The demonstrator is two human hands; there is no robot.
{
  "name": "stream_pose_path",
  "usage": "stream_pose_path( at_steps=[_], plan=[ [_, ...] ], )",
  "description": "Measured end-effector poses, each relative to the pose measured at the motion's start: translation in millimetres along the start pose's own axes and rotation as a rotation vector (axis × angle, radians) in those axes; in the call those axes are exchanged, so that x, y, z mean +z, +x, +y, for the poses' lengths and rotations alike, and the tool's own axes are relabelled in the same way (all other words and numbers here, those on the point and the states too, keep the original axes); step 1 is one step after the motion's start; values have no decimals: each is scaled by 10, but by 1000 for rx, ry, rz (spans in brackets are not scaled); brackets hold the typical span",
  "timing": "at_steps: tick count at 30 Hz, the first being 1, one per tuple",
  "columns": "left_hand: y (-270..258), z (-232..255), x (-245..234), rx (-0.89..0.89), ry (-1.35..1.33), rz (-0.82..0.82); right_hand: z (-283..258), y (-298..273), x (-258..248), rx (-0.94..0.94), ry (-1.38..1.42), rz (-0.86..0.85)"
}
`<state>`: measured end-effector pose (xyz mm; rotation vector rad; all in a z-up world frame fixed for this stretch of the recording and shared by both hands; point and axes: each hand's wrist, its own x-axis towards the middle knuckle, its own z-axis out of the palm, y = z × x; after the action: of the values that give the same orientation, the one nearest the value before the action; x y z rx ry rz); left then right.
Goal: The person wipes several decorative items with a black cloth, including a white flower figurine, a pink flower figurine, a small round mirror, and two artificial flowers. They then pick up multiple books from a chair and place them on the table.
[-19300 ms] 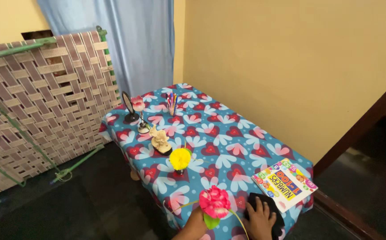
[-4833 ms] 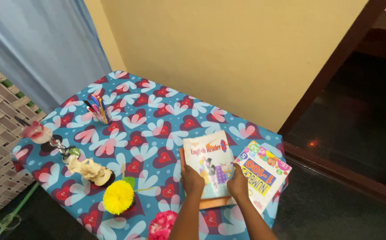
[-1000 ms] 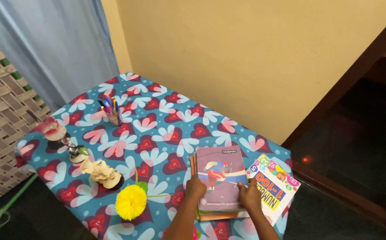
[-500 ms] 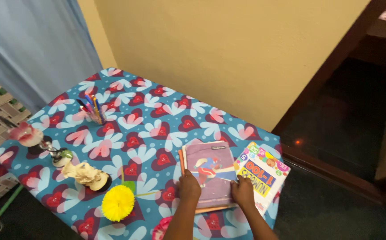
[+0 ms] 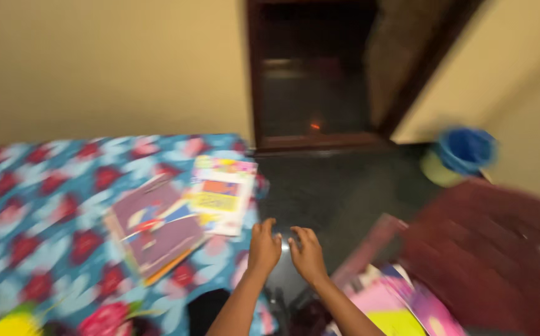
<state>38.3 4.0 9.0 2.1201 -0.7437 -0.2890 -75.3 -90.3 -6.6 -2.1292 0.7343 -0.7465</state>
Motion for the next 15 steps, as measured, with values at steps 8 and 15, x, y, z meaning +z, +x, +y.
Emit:
stream_pose_path(
  at_steps=[8, 15],
  plan=[
    [-1151, 794, 2467, 162, -3, -485, 1843, -1274, -1787, 369, -196, 249],
    [-2272, 700, 4068, -126, 24, -781, 3145, -2578, -2543, 657, -388, 465]
  ],
)
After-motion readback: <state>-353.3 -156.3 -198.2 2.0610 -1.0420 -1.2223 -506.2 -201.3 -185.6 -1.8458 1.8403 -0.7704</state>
